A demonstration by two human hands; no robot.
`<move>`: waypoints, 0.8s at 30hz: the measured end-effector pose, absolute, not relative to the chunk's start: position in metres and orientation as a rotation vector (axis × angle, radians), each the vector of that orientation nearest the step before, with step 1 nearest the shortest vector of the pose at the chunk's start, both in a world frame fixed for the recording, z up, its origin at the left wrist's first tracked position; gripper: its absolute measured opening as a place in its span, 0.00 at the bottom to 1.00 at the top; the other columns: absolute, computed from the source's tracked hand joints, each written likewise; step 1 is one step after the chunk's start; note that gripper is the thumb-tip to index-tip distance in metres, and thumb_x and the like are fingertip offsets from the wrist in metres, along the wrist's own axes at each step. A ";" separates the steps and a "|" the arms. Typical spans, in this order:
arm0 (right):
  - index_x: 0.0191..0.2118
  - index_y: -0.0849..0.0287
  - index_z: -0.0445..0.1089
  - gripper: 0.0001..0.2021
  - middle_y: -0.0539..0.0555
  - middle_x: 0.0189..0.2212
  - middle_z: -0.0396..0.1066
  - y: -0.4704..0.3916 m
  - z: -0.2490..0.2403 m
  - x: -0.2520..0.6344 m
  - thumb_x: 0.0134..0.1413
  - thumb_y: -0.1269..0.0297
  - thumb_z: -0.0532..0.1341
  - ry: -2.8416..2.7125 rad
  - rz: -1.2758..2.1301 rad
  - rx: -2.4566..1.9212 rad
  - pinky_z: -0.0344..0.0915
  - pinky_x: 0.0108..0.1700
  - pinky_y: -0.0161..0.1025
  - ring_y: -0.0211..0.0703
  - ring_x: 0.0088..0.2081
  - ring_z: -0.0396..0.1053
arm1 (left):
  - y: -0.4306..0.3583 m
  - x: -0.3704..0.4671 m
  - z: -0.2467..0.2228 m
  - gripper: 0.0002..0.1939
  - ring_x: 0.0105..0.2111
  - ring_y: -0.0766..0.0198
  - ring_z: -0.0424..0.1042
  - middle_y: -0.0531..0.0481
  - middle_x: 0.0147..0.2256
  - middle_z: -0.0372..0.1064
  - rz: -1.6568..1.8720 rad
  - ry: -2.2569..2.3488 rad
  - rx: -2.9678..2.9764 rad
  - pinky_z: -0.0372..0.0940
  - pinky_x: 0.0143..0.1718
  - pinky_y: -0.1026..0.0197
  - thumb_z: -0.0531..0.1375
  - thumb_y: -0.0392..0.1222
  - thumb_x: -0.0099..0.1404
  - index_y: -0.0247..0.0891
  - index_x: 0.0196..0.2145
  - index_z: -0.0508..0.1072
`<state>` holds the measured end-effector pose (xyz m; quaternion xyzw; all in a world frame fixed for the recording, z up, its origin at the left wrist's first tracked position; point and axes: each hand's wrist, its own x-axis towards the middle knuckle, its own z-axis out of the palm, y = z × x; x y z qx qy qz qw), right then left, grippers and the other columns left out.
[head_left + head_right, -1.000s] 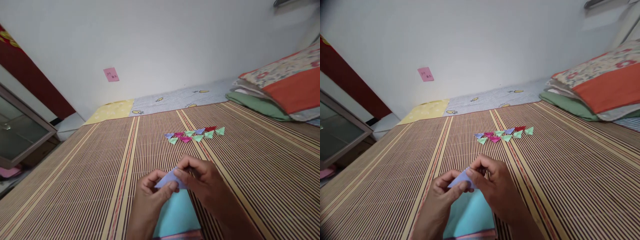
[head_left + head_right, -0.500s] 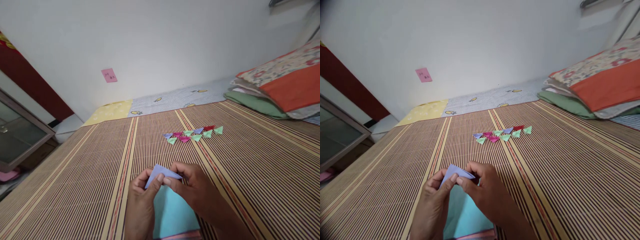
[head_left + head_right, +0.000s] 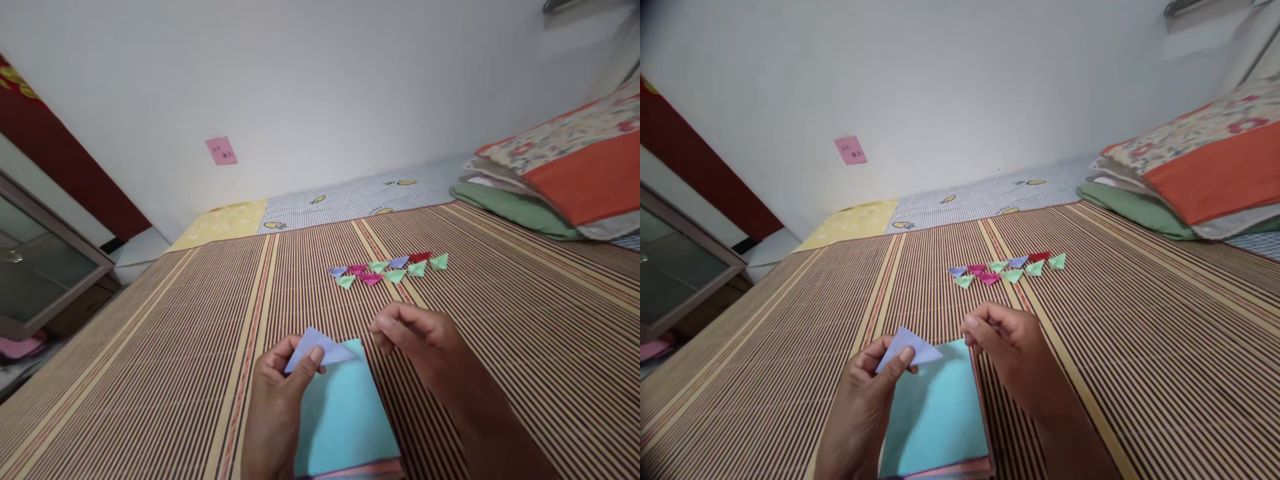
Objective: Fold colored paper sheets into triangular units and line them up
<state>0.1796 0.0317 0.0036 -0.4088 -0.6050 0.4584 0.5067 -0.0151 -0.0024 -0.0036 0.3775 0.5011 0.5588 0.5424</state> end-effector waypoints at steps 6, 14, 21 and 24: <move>0.30 0.57 0.74 0.06 0.46 0.25 0.69 0.025 0.008 0.154 0.59 0.66 0.64 -1.577 1.064 -0.917 0.60 0.33 0.35 0.37 0.29 0.66 | -0.001 -0.007 -0.003 0.15 0.24 0.70 0.57 0.56 0.23 0.63 1.179 1.199 1.152 0.54 0.26 0.68 0.71 0.48 0.59 0.34 0.26 0.76; 0.28 0.58 0.69 0.11 0.46 0.24 0.68 0.020 0.007 0.146 0.63 0.66 0.61 -1.501 0.756 -0.943 0.60 0.32 0.35 0.37 0.28 0.65 | 0.005 -0.001 -0.017 0.10 0.29 0.65 0.67 0.52 0.25 0.70 1.314 1.146 0.984 0.62 0.32 0.65 0.73 0.45 0.56 0.36 0.28 0.80; 0.27 0.57 0.67 0.14 0.45 0.21 0.62 0.023 0.005 0.148 0.65 0.59 0.61 -1.389 1.027 -0.925 0.55 0.25 0.33 0.35 0.23 0.59 | -0.003 -0.001 -0.010 0.09 0.32 0.64 0.68 0.52 0.28 0.72 1.311 1.091 1.093 0.63 0.35 0.65 0.71 0.45 0.60 0.36 0.30 0.80; 0.27 0.58 0.67 0.15 0.45 0.21 0.63 0.022 0.005 0.148 0.65 0.58 0.61 -1.367 1.035 -0.908 0.55 0.25 0.33 0.35 0.24 0.60 | 0.000 0.002 -0.013 0.10 0.29 0.66 0.67 0.53 0.26 0.70 1.303 1.063 1.025 0.63 0.34 0.65 0.73 0.44 0.58 0.37 0.30 0.79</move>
